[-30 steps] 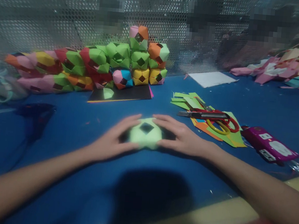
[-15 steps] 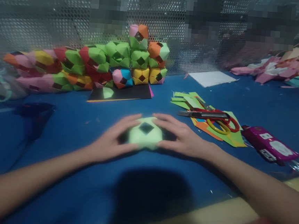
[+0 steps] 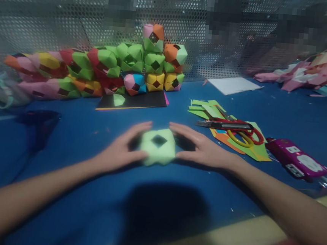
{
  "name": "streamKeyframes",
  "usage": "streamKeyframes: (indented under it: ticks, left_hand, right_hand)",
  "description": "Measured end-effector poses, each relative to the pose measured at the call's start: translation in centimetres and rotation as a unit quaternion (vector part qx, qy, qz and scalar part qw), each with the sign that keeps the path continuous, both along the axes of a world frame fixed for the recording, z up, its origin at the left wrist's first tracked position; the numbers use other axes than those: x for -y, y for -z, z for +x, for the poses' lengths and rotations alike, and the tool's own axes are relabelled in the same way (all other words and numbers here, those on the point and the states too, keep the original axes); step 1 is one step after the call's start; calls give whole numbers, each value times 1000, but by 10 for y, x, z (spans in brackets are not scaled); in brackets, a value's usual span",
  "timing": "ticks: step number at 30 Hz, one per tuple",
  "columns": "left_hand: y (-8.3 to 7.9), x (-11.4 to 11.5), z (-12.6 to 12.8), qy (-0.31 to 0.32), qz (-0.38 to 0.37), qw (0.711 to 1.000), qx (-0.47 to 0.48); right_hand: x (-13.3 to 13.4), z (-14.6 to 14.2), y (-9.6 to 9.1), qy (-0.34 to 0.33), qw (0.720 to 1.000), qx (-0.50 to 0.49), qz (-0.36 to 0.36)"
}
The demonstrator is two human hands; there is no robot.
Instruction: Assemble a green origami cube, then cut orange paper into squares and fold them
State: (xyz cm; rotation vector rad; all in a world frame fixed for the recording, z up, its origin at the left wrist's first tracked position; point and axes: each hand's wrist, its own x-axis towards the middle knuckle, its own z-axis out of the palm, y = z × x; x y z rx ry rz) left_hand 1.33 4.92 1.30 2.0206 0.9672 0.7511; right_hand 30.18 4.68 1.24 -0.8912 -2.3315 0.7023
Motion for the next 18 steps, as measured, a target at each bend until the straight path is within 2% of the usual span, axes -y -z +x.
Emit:
streamKeyframes:
  ticks: [7, 13, 18]
  left_hand:
    - [-6, 3, 5, -5, -11, 1000, -19]
    - [-3, 0, -2, 8, -35, 999, 11]
    - [-4, 2, -4, 6, -60, 998, -13]
  right_hand:
    - [1, -5, 3, 2, 1000, 2, -23]
    - [2, -2, 2, 4, 1000, 11, -26]
    - [3, -4, 3, -1, 1000, 4, -28]
